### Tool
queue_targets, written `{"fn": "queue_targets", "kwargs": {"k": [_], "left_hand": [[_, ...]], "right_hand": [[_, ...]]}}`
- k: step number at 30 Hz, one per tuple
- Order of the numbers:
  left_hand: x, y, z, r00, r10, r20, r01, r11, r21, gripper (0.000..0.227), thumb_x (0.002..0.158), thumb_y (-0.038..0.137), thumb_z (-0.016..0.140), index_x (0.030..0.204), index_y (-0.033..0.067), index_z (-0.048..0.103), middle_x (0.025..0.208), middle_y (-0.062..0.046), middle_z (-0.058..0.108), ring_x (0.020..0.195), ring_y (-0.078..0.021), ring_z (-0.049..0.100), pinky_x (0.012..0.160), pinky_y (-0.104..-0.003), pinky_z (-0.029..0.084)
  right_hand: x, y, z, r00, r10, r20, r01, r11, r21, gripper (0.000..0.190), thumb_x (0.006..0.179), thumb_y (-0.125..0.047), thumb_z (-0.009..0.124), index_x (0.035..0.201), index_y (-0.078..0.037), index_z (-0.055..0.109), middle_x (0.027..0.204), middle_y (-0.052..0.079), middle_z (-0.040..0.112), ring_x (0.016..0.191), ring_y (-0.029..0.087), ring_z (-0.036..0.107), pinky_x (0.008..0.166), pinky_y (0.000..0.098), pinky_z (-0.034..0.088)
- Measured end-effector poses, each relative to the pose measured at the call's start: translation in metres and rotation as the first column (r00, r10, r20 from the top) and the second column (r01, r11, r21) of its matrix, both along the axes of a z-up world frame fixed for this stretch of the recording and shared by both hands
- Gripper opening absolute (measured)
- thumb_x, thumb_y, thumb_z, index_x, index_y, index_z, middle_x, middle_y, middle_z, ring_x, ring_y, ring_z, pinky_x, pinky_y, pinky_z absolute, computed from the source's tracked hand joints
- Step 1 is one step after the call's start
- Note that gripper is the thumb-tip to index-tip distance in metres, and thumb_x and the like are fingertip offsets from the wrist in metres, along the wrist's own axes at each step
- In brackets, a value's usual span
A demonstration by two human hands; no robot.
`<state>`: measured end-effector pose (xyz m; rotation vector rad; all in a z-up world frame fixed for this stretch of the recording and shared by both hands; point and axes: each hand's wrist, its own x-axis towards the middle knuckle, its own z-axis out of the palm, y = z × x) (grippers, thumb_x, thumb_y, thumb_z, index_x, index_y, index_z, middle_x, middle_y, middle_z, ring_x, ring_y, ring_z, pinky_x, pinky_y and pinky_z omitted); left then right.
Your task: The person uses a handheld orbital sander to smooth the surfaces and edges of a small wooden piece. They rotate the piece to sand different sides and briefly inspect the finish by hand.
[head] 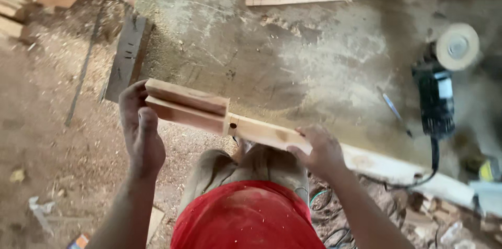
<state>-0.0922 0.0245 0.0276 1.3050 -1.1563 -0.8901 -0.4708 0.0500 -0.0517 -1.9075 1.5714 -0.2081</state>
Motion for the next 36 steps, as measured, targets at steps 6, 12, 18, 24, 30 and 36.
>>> {"fn": "queue_targets", "kwargs": {"k": [6, 12, 18, 24, 30, 36], "left_hand": [[-0.042, -0.014, -0.001, 0.936, 0.318, -0.152, -0.297, 0.944, 0.144, 0.06, 0.109, 0.058, 0.049, 0.131, 0.003, 0.057, 0.12, -0.006, 0.057, 0.116, -0.0152, 0.052, 0.107, -0.032, 0.041], [-0.065, -0.03, -0.015, 0.827, 0.559, -0.066, -0.549, 0.827, 0.123, 0.035, 0.11, 0.042, 0.058, 0.111, 0.0069, 0.058, 0.102, -0.001, 0.06, 0.096, -0.0115, 0.054, 0.089, -0.028, 0.046], [-0.077, -0.04, -0.021, 0.768, 0.632, -0.104, -0.63, 0.775, 0.049, 0.032, 0.112, 0.037, 0.058, 0.109, 0.0059, 0.059, 0.1, -0.004, 0.059, 0.095, -0.0128, 0.053, 0.088, -0.029, 0.046], [-0.08, -0.042, -0.016, 0.758, 0.644, -0.102, -0.644, 0.764, 0.034, 0.032, 0.11, 0.037, 0.053, 0.11, 0.0053, 0.057, 0.102, -0.006, 0.058, 0.098, -0.0163, 0.055, 0.09, -0.032, 0.049], [-0.08, -0.039, -0.022, 0.761, 0.639, -0.112, -0.639, 0.768, 0.047, 0.037, 0.111, 0.039, 0.044, 0.112, 0.0037, 0.056, 0.101, -0.01, 0.056, 0.097, -0.0202, 0.056, 0.09, -0.036, 0.05], [-0.076, -0.041, -0.029, 0.76, 0.643, -0.094, -0.646, 0.763, -0.009, 0.034, 0.108, 0.037, 0.041, 0.11, 0.0046, 0.054, 0.099, -0.01, 0.055, 0.095, -0.0204, 0.058, 0.079, -0.036, 0.052]], "right_hand": [[-0.02, -0.019, -0.025, 0.978, 0.197, -0.072, -0.177, 0.959, 0.221, 0.056, 0.084, -0.053, 0.073, 0.125, -0.015, 0.067, 0.111, 0.007, 0.064, 0.105, 0.026, 0.062, 0.094, 0.0445, 0.049], [-0.02, -0.028, -0.019, 0.975, 0.2, 0.096, -0.195, 0.979, -0.059, 0.049, 0.08, -0.047, 0.076, 0.108, -0.007, 0.07, 0.104, 0.012, 0.066, 0.102, 0.033, 0.061, 0.09, 0.0462, 0.049], [-0.02, -0.039, -0.012, 0.965, 0.22, 0.141, -0.216, 0.975, -0.046, 0.046, 0.079, -0.041, 0.078, 0.106, -0.005, 0.071, 0.102, 0.012, 0.066, 0.103, 0.034, 0.06, 0.09, 0.047, 0.048], [-0.018, -0.041, -0.011, 0.958, 0.237, 0.16, -0.222, 0.969, -0.104, 0.041, 0.079, -0.036, 0.076, 0.103, -0.004, 0.069, 0.1, 0.013, 0.065, 0.1, 0.035, 0.061, 0.09, 0.0463, 0.049], [-0.014, -0.037, -0.016, 0.956, 0.263, 0.129, -0.237, 0.953, -0.188, 0.04, 0.079, -0.033, 0.075, 0.105, -0.002, 0.069, 0.101, 0.016, 0.065, 0.099, 0.037, 0.061, 0.088, 0.0462, 0.05], [-0.014, -0.033, -0.016, 0.957, 0.264, 0.116, -0.246, 0.957, -0.152, 0.041, 0.08, -0.033, 0.075, 0.106, -0.003, 0.068, 0.103, 0.016, 0.066, 0.1, 0.036, 0.061, 0.089, 0.0455, 0.05]]}}
